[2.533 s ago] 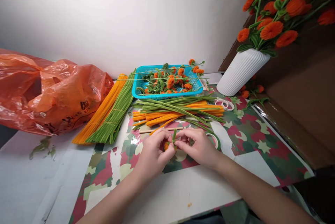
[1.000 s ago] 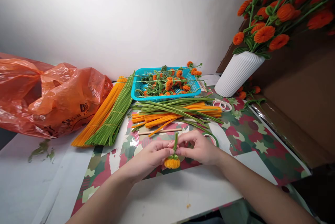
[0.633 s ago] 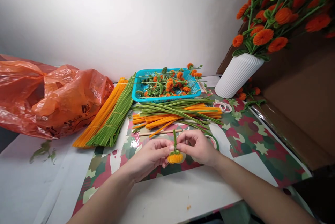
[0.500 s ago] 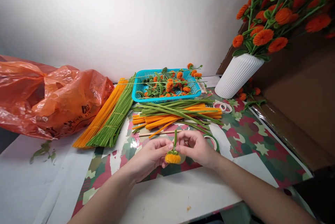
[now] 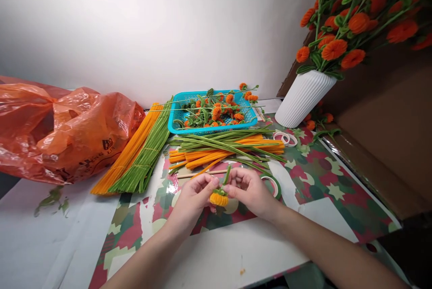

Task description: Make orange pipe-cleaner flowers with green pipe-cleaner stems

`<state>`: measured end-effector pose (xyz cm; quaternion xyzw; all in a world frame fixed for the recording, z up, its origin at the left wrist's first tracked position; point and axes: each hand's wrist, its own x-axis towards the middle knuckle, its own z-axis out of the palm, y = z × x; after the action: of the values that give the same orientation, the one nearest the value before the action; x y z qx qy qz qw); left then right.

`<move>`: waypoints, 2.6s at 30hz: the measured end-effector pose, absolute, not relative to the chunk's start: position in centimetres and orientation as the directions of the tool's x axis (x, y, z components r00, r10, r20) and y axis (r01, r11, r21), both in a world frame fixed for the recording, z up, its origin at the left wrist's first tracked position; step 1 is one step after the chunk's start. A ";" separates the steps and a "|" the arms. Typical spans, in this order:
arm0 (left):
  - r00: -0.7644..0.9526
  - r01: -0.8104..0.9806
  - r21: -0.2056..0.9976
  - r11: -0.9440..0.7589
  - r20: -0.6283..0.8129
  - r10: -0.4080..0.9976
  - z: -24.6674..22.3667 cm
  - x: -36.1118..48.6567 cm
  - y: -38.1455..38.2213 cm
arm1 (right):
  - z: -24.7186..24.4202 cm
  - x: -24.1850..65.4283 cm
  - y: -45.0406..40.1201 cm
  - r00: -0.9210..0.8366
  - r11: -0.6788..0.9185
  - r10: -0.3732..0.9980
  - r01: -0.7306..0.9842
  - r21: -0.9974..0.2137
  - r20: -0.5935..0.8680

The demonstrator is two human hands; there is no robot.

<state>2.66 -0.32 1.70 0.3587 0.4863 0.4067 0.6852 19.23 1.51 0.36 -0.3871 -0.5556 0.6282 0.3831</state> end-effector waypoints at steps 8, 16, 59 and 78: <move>0.243 -0.104 0.949 0.297 -0.265 0.933 2.3 2.2 -0.5 | -0.1 19.2 1.7 -0.343 -0.059 0.939 -0.085 -0.995 -0.027; 0.361 -0.215 0.840 0.497 -0.405 0.840 2.3 1.5 -0.2 | -0.2 19.2 1.9 -0.396 -0.125 0.916 -0.124 -0.984 -0.066; 0.288 -0.098 0.969 0.228 -0.192 0.938 1.9 2.0 -0.7 | 0.9 19.8 1.0 -0.316 0.574 0.811 0.271 -0.773 0.492; 0.562 -0.172 0.793 0.584 -0.408 0.720 2.3 1.5 -0.3 | 1.3 20.5 1.4 -0.463 0.691 0.701 0.254 -0.677 0.543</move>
<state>1.50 -0.29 2.34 0.3625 0.3775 0.2767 0.8059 20.47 1.43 1.34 -0.2932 -0.8142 0.2616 0.4274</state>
